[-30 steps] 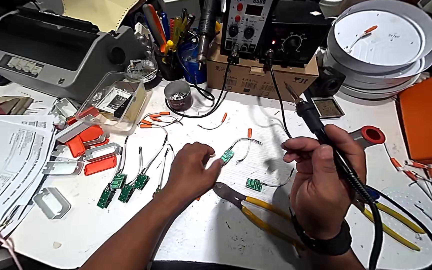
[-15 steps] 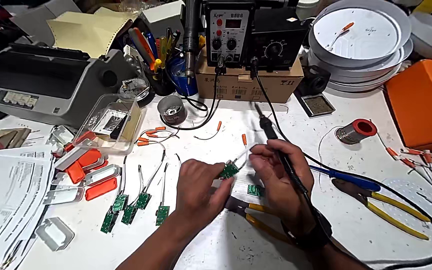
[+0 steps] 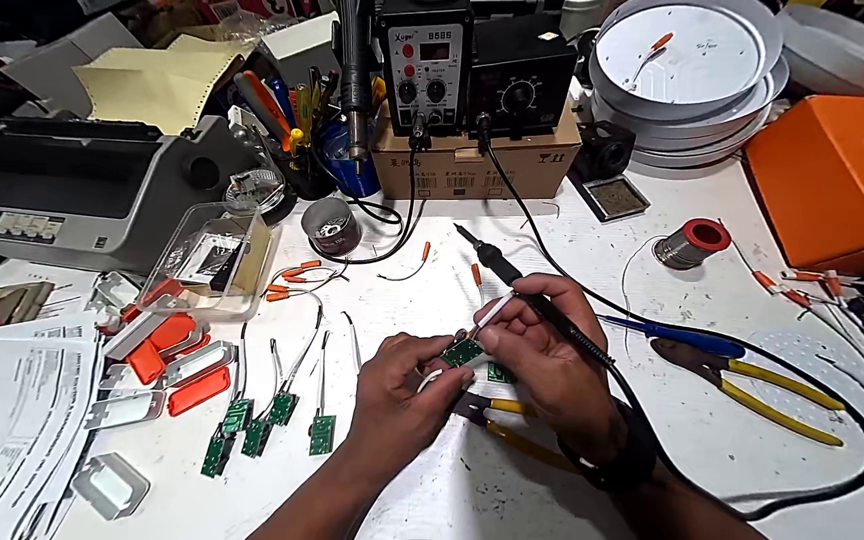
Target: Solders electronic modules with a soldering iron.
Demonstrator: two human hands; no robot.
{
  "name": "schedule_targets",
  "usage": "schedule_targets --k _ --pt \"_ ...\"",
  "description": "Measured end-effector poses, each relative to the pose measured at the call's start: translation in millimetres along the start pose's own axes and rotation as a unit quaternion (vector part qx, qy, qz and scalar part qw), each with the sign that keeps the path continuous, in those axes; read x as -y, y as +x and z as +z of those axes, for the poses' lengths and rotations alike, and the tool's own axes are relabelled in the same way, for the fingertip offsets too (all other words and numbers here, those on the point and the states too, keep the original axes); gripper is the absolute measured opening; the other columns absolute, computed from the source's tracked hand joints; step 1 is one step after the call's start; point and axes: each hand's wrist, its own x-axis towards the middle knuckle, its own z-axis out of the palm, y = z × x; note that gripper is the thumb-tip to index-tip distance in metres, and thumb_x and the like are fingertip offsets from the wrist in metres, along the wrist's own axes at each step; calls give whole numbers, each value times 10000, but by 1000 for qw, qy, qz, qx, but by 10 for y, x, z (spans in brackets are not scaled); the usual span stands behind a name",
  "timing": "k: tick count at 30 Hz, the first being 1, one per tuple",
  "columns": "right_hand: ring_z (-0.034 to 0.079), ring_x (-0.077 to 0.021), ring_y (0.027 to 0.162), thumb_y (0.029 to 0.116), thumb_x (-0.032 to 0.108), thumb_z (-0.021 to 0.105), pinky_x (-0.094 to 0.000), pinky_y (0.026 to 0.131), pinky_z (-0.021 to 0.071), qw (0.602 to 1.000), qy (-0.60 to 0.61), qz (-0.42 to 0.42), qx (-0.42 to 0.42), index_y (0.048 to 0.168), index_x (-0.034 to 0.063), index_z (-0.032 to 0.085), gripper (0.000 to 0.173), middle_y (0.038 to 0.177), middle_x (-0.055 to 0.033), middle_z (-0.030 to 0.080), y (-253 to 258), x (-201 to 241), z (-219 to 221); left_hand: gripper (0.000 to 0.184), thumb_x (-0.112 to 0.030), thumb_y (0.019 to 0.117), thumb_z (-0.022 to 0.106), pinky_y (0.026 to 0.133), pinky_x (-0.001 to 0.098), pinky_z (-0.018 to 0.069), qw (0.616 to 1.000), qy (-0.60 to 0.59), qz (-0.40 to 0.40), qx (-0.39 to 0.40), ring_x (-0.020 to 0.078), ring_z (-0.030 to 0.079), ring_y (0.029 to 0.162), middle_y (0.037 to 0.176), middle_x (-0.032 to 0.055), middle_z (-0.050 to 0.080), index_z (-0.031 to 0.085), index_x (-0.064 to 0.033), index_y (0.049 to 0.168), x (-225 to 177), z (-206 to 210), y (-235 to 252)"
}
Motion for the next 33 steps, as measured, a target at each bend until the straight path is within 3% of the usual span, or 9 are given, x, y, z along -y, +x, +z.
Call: schedule_targets --k 3,7,9,12,21,28,31,33 --pt "733 -196 808 814 -59 786 -300 739 629 999 -1 44 21 1246 36 459 550 977 -137 721 10 5 -4 243 -163 867 823 813 247 543 1000 2 7 1 63 649 828 887 -25 731 770 -54 1078 1 -13 15" --pt "729 -173 791 828 -74 743 -277 723 615 999 2 52 5 1226 34 463 498 929 -116 728 1 6 13 295 -193 858 834 824 260 531 1000 6 2 6 64 641 828 861 -46 723 753 -53 1104 -7 -26 13" --pt "732 -166 800 831 -81 735 -270 733 616 999 5 40 -15 1203 48 463 479 922 -107 726 10 21 8 206 -198 893 807 822 271 541 1000 1 9 11 75 652 837 854 -37 722 762 -67 1046 -5 -42 17" --pt "734 -184 855 824 -77 731 -284 775 612 999 -3 34 20 1232 52 435 520 1004 -134 729 28 22 -36 76 -167 948 740 833 266 542 1000 -6 23 19 81 663 873 878 -26 734 775 -99 952 -9 -56 23" --pt "717 -159 805 779 -125 701 -258 735 588 998 18 58 18 1237 59 438 559 941 -121 727 7 41 7 160 -201 1010 648 899 300 514 997 -22 31 71 67 650 873 840 -28 700 710 -96 907 -30 -78 27" --pt "710 -155 791 774 -134 693 -255 730 585 998 24 60 19 1239 52 433 564 932 -121 724 -22 39 35 136 -154 986 640 879 276 514 995 -52 9 79 59 637 856 813 -27 675 676 -89 873 -35 -81 14" --pt "710 -164 828 793 -91 715 -269 764 589 998 -23 42 39 1234 45 447 534 966 -119 722 -20 17 -4 123 -141 979 643 859 264 516 997 -45 -3 70 58 636 858 821 -28 677 685 -93 873 -21 -73 0" --pt "710 -161 853 823 44 798 -269 761 590 993 -93 19 66 1237 62 505 508 999 -93 733 23 23 -93 124 -139 985 649 820 249 529 998 -41 -12 45 56 638 849 837 -27 685 699 -86 885 1 -76 15"
